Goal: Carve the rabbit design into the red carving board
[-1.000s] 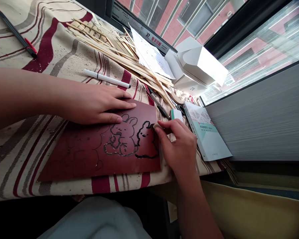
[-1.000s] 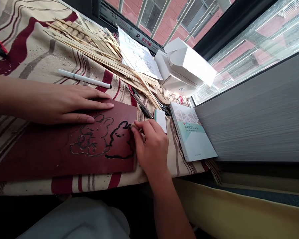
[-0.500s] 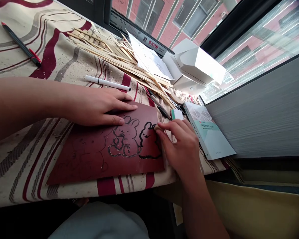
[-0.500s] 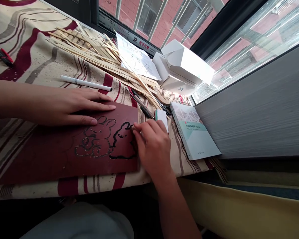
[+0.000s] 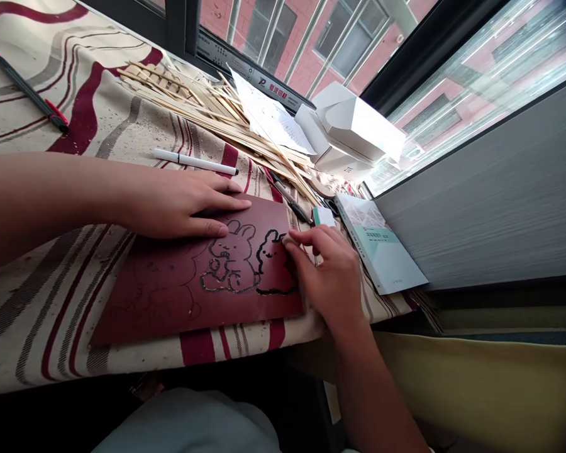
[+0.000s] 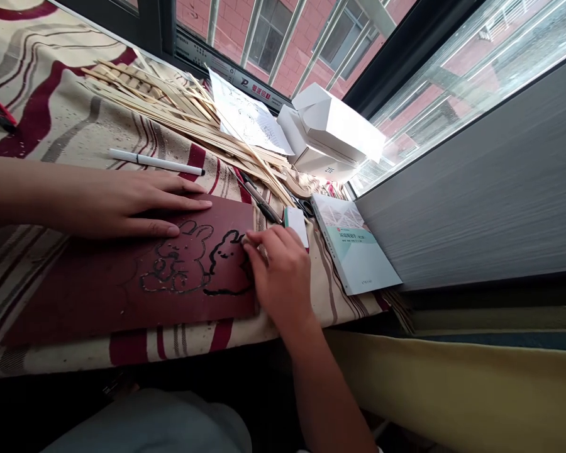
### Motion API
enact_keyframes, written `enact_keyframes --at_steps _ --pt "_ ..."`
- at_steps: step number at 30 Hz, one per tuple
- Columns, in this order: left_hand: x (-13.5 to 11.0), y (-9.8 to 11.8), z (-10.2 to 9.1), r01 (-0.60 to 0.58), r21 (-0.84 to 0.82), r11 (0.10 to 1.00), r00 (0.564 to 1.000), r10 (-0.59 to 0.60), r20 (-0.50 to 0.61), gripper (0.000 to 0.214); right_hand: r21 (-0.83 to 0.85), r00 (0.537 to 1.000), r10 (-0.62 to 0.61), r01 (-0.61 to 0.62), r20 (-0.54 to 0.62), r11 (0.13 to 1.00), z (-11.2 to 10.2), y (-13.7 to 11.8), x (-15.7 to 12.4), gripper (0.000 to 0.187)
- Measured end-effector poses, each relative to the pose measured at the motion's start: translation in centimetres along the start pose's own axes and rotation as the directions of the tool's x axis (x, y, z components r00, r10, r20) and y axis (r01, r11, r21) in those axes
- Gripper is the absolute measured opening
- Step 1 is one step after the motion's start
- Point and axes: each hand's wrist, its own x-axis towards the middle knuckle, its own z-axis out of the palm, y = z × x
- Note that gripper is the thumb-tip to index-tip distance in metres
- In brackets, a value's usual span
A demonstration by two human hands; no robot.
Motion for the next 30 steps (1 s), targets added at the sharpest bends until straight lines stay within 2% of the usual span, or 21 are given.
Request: enact_keyframes --at_steps 5,8,12,16,19,24,27,30 --pt "0.0 -0.7 0.6 -0.024 -0.040 0.999 0.999 0.023 -0.022 0.078 0.045 0.998 -0.052 0.051 0.026 0.998 -0.2 0.3 0.1 0.006" --pt "0.1 -0.6 0.6 -0.019 -0.050 0.999 0.999 0.017 -0.038 0.078 0.006 0.999 -0.034 0.034 -0.012 0.999 -0.2 0.5 0.0 0.007" --pt "0.1 -0.2 0.2 0.019 -0.037 0.999 1.000 -0.019 0.004 0.077 0.027 0.997 -0.073 0.073 0.012 0.997 0.0 0.4 0.0 0.005" --pt "0.1 -0.2 0.1 0.022 -0.014 1.000 1.000 -0.022 0.008 0.080 -0.042 0.998 -0.061 0.061 -0.009 0.997 0.1 0.0 0.1 0.005" --pt "0.1 -0.3 0.1 0.025 0.003 1.000 0.999 -0.025 0.029 0.080 0.027 0.997 -0.068 0.068 0.022 0.997 -0.1 0.1 -0.1 0.008" --pt "0.0 0.1 -0.3 0.033 -0.007 0.999 0.999 -0.033 0.023 0.078 0.001 0.999 0.037 -0.037 -0.006 0.999 0.0 1.2 -0.3 0.007" --pt "0.0 0.3 -0.3 0.037 -0.019 0.999 0.999 -0.037 0.032 0.080 0.070 0.999 0.038 -0.038 0.006 0.997 0.0 1.3 -0.4 0.008" --pt "0.1 -0.2 0.1 0.024 -0.018 1.000 1.000 -0.024 0.014 0.081 0.072 0.999 0.048 -0.047 0.000 0.996 -0.1 1.2 -0.5 0.008"
